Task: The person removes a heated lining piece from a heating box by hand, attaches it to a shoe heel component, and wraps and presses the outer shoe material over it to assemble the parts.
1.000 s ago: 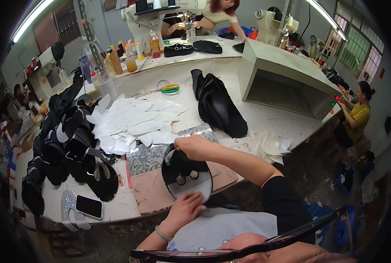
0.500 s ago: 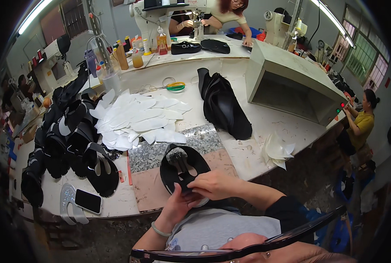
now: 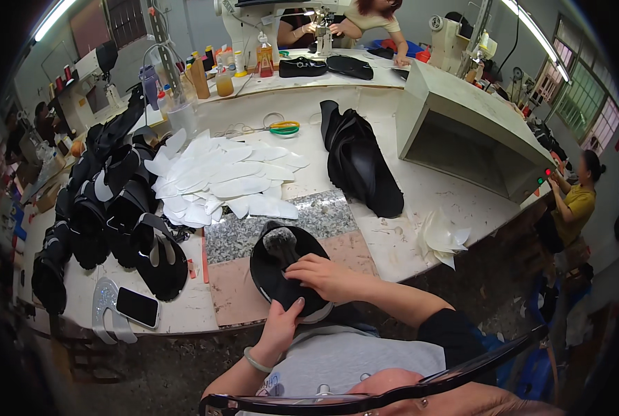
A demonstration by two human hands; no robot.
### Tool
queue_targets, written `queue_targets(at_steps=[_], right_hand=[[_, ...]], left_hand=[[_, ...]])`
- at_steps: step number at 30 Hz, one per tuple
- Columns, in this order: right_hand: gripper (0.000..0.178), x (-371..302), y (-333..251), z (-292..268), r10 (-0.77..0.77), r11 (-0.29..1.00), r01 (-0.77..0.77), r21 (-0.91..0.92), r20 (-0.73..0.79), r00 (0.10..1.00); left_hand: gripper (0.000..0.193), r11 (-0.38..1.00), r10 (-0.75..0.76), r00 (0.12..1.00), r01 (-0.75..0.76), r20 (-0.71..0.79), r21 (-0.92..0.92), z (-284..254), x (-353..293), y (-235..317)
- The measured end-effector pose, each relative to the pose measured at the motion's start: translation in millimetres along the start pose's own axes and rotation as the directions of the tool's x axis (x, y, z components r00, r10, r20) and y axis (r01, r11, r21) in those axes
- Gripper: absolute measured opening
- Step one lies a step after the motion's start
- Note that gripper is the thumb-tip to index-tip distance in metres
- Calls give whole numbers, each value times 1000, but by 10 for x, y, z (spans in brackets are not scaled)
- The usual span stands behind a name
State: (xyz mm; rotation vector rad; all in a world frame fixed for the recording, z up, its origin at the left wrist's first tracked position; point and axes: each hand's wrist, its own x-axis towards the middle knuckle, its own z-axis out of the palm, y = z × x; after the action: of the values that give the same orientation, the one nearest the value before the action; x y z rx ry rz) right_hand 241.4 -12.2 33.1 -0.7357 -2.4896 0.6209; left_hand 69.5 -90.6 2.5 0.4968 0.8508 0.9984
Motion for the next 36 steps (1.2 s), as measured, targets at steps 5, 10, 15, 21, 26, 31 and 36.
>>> queue_targets(at_steps=[5,10,15,21,26,31,36], right_hand=[[57,103,47,49,-44,993,60,-102,151,988],[64,230,90,187,44,998,-39,-53,98,994],[51,374,54,170,182,976,-148,-157,232,956],[59,450,64,112,199,971,-159,-177,237,951],[65,507,153,85,209,974,-183,-137,210,955],[62,571,138,24,289,957,-281,-70,295,911],[42,651,224,91,299,948,-315,-50,479,825]], left_hand=[[42,960,92,994,-103,54,259,-164,40,64],[38,925,119,991,-131,55,357,-302,61,252],[34,920,133,990,-140,44,367,-308,43,302],[32,939,124,992,-124,20,320,-393,92,235],[32,954,92,996,-93,18,284,-349,81,281],[33,949,86,996,-93,39,303,-374,49,282],[29,890,165,985,-170,48,422,-403,5,260]])
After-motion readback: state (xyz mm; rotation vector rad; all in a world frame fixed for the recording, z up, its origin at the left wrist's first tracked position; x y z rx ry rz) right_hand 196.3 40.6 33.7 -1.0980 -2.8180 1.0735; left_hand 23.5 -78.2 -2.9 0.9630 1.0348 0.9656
